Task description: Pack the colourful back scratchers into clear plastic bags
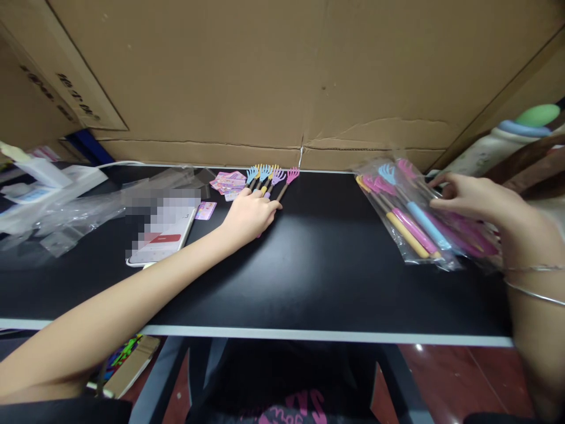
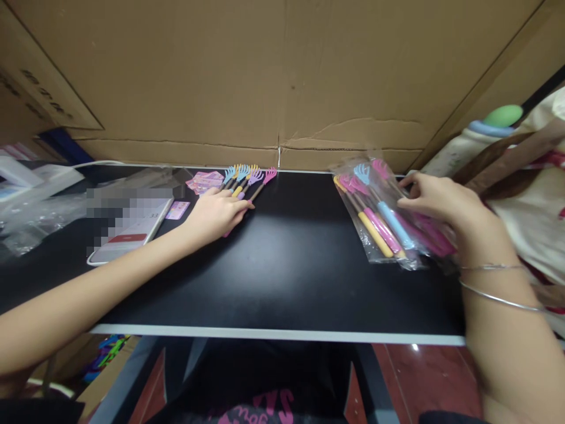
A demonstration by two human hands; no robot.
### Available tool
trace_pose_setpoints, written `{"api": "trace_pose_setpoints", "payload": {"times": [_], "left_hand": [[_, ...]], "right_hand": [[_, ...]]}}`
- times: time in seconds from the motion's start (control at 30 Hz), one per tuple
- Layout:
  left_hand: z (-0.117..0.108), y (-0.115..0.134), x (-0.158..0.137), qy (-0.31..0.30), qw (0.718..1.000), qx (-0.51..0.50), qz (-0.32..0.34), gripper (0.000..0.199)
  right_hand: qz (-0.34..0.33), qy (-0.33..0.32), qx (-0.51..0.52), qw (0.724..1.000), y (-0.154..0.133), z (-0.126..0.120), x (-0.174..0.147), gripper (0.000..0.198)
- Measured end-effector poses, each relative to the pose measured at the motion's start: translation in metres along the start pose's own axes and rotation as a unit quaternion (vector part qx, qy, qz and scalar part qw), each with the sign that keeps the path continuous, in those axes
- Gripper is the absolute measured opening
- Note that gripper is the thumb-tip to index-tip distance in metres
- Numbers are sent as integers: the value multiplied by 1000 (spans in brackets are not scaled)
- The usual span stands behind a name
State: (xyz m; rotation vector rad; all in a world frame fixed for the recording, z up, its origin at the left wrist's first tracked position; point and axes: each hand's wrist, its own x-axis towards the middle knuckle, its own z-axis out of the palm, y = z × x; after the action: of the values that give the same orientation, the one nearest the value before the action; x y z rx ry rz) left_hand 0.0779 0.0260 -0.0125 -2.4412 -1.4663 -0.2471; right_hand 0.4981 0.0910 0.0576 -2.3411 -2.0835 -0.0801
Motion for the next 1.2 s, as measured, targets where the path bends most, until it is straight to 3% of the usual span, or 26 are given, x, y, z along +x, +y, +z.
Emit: {"api": "trace_pose_setpoints", "payload": {"times": [0.23, 0.4, 0.53, 0.63, 0.7, 0.8, 0.87, 0.93, 1.03, 1.13, 1.2], "left_hand": [[2, -1, -1, -7, 1000, 18, -5, 33], [4, -1, -2, 5, 1000, 17, -4, 33], [4, -1, -2, 13, 1000, 20, -6, 32], [3, 0, -2, 7, 1000, 25, -10, 33], [3, 0, -1, 2, 1000, 27, -13, 33], [2, 0, -1, 5, 1000, 21, -11, 33], [2, 0, -1, 6, 1000, 15, -6, 33], [2, 0, -2, 4, 1000, 14, -4, 33], [2, 1, -2, -8, 1000, 19, -8, 34], [0, 2, -2, -17, 1000, 22, -12, 34], [-1, 2, -2, -17, 1000, 18, -12, 35]], "right_hand": [[-29, -22, 46, 998, 1, 3, -11, 50], [-37, 2, 51, 998, -2, -1, -19, 54], [-8, 67, 21, 998, -19, -15, -41, 43], [-65, 152, 3, 986, -50, -26, -72, 29], [-199, 233, 7, 952, -77, -30, -97, 22], [-452, 288, 21, 844, -118, -29, -142, 14], [-560, 315, 18, 766, -142, -25, -172, 11], [-615, 343, 59, 708, -161, -21, -200, 10], [-623, 361, 84, 689, -180, -18, -227, 11], [-643, 367, 79, 668, -187, -23, -231, 11], [-648, 335, 90, 678, -188, -30, -224, 9]]}}
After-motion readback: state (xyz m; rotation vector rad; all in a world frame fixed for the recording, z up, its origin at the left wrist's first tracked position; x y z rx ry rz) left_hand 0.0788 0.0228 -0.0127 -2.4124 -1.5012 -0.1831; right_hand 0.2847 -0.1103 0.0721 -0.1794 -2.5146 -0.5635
